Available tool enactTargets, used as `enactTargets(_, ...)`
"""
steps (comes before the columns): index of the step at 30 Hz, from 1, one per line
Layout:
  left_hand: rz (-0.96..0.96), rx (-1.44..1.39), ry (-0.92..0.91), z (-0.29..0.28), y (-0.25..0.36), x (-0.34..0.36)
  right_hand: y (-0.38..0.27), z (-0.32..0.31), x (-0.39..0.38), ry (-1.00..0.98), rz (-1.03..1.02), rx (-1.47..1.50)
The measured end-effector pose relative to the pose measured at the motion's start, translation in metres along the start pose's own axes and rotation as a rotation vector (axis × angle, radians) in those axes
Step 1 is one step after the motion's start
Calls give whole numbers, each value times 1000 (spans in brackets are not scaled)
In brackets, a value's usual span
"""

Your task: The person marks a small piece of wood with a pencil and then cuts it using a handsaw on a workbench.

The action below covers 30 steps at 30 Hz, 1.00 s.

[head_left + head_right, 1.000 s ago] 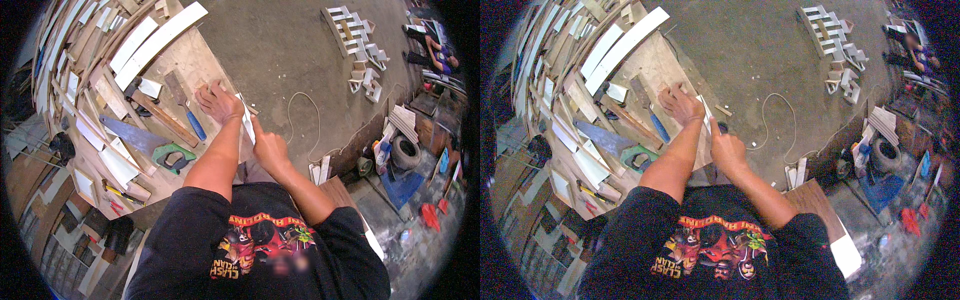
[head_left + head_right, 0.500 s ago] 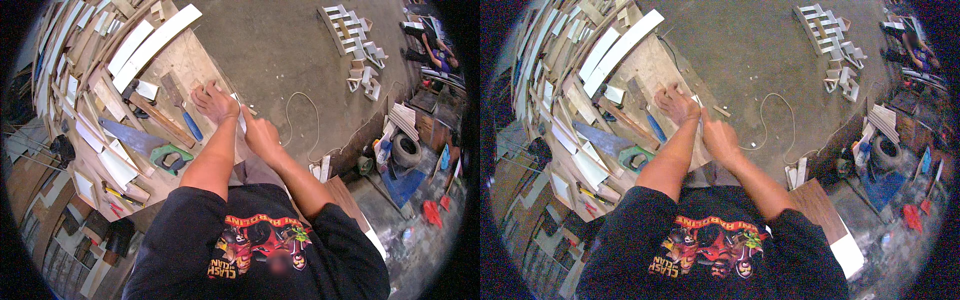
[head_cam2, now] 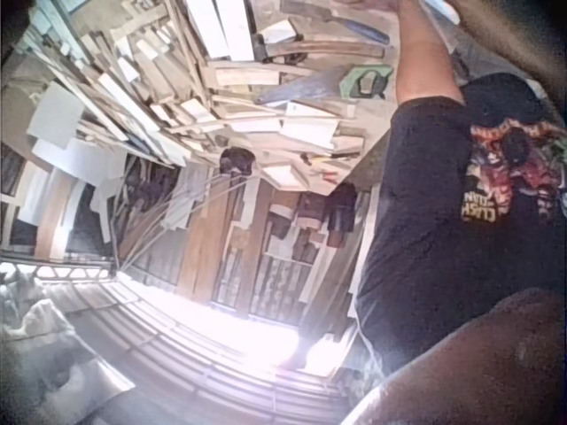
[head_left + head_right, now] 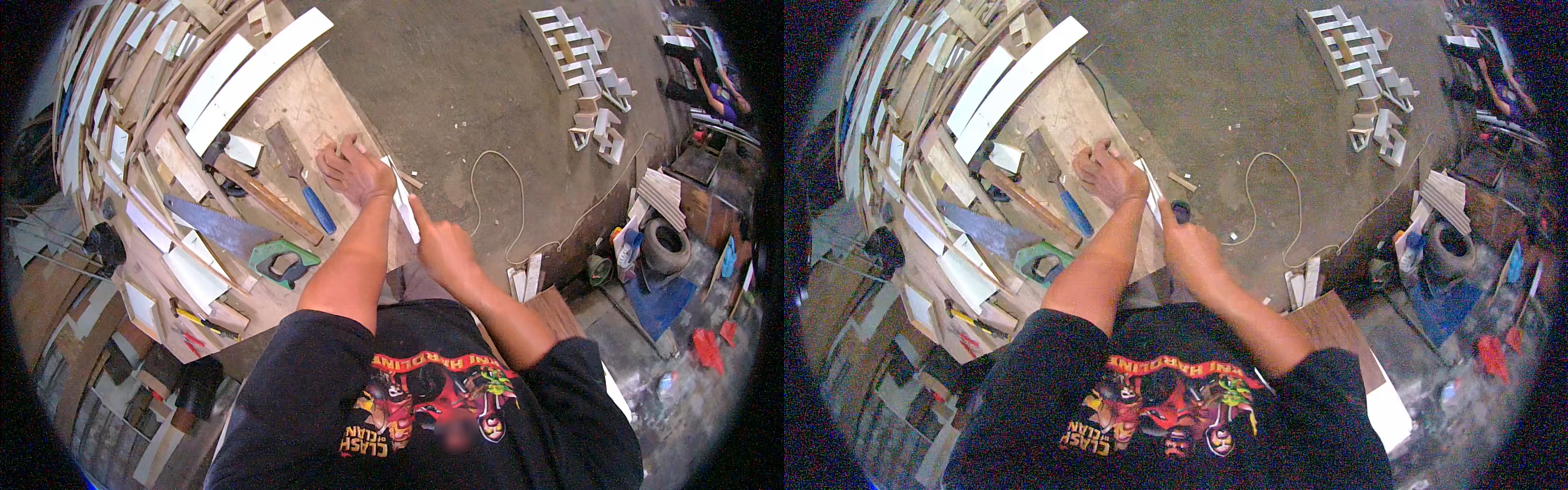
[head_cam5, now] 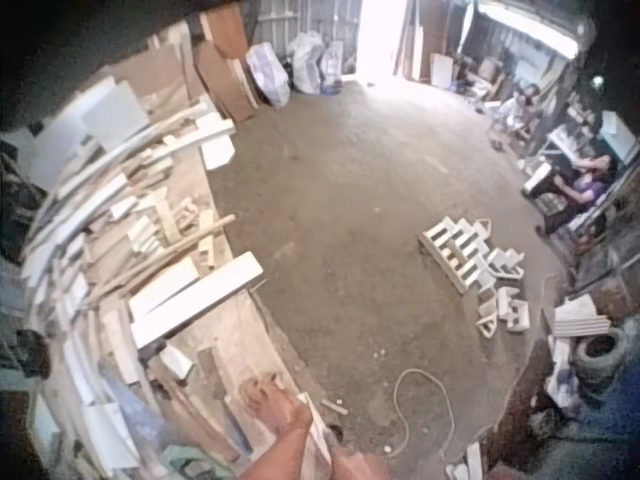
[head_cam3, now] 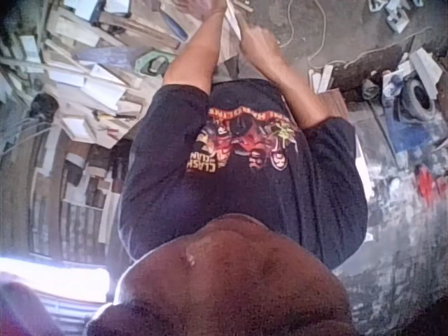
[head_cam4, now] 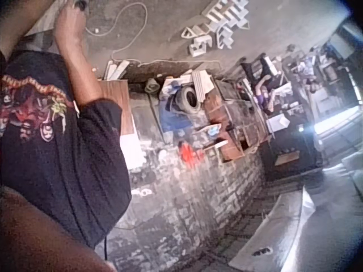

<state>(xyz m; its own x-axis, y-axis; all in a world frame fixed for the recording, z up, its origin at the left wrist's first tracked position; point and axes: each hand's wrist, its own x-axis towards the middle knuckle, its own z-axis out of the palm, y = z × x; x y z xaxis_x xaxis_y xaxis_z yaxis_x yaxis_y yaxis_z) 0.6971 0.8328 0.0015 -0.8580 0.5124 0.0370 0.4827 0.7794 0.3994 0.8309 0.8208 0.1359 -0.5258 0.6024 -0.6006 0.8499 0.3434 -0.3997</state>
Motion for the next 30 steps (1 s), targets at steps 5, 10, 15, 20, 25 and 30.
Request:
enactTargets(5, 33, -40, -27, 1, 1, 0, -3, 7, 41, 74, 21, 41)
enactTargets(10, 39, -6, 22, -2, -2, 0, -9, -9, -7, -75, 63, -74)
enactTargets(15, 48, -25, 36, 2, 4, -2, -10, 10, 38, 41, 70, -29)
enactTargets(20, 24, 4, -21, -4, 0, -1, -9, 5, -1, -54, 81, -27)
enactTargets(25, 65, -22, 12, 3, 3, -3, -2, 19, 55, 92, 61, -21)
enactTargets(30, 6, 23, 2, -3, 1, -3, -8, 10, -8, -20, 71, -57)
